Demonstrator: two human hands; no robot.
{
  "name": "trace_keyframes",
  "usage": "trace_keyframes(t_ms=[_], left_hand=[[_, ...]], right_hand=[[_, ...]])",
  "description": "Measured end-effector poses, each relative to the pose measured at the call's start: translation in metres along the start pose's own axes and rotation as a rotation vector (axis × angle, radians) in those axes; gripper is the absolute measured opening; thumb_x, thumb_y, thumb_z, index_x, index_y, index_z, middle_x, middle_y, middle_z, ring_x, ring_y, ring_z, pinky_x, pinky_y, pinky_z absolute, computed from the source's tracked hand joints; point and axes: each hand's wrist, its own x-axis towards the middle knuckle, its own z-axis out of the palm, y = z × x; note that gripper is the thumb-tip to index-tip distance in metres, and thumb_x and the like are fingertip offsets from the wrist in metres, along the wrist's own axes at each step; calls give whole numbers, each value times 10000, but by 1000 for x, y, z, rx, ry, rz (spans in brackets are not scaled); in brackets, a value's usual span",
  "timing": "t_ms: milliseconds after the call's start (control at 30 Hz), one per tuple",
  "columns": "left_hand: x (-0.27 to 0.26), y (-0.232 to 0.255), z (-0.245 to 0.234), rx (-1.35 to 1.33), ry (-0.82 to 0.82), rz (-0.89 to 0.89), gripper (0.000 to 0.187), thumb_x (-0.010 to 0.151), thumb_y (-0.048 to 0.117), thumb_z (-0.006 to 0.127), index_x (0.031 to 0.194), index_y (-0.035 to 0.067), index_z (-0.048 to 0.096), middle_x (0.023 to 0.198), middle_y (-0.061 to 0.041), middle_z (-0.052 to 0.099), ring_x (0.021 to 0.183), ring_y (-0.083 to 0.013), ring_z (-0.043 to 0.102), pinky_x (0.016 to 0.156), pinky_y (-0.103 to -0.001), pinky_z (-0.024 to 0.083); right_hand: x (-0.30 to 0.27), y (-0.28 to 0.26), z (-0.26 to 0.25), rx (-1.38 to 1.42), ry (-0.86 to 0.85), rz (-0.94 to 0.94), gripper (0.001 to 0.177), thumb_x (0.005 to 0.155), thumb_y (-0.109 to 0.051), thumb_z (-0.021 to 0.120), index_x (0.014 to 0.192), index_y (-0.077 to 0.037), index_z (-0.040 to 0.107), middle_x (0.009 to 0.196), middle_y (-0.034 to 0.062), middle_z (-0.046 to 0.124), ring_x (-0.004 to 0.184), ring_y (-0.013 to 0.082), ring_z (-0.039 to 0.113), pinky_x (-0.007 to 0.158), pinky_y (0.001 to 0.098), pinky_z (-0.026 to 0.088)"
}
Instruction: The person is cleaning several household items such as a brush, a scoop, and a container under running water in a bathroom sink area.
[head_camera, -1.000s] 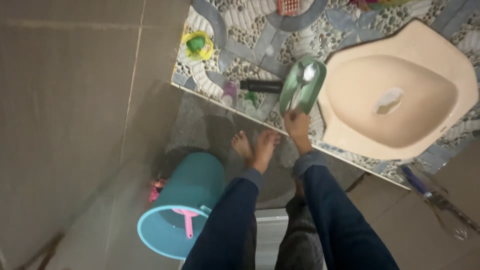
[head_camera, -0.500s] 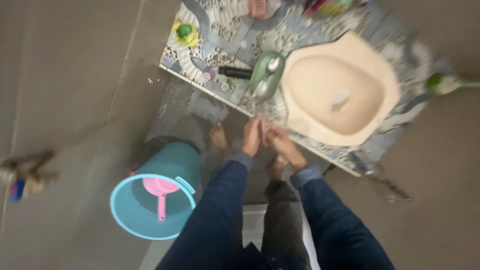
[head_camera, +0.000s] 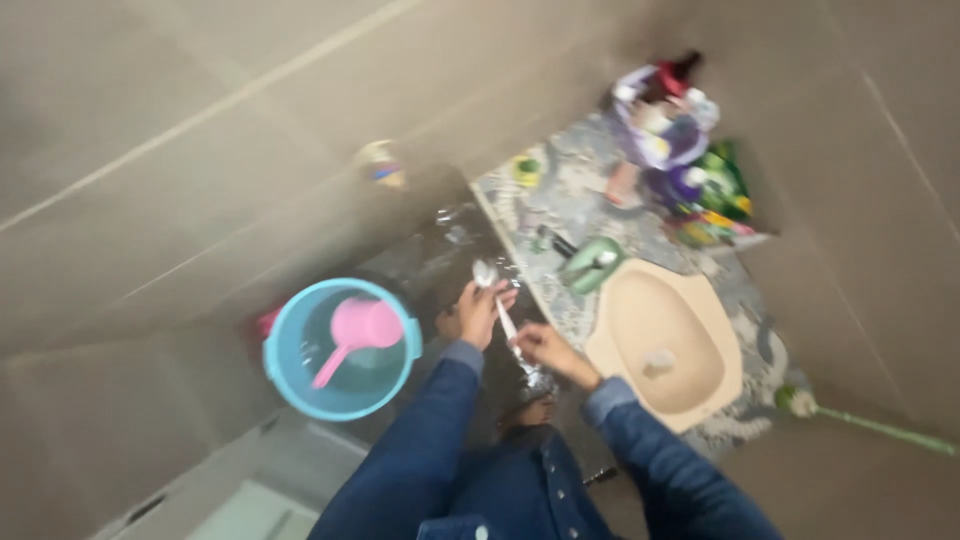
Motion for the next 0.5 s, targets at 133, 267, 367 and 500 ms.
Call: trace_keyframes(t_ms=[133, 267, 367, 500], left_hand=[[24, 46, -3, 6, 57, 129, 405, 1016, 19, 454, 1412, 41, 367, 1296, -239, 645, 1030, -393, 744, 851, -448, 637], [48, 75, -13, -9, 96, 93, 427, 1038, 33, 474, 1434, 130, 345, 1281, -233, 631, 955, -386, 743, 774, -470, 648], [55, 87, -16, 18, 120, 7, 460, 1034, 26, 492, 1440, 190, 353, 1235, -224, 646, 910, -378, 741, 742, -473, 648], [66, 93, -24, 70, 126, -123, 522, 994, -44, 468, 1432, 225, 375, 1197, -173, 630, 896, -362, 737, 740, -475, 644]], right_hand=[[55, -80, -4, -237, -12, 55, 174, 935, -265, 707, 978, -96, 712, 756, -29, 713, 601, 79, 649, 533, 260, 516], [126, -126, -4, -394, 257, -204, 223, 928, -273, 749, 896, -57, 707, 666, 19, 671, 586, 106, 622, 543, 286, 505], [161, -188, 14, -468, 385, -353, 250, 936, -283, 744, 866, -45, 711, 662, 40, 666, 605, 94, 602, 570, 285, 495], [214, -233, 37, -363, 443, -493, 341, 898, -310, 787, 764, -6, 706, 646, 53, 683, 601, 92, 602, 551, 297, 484]])
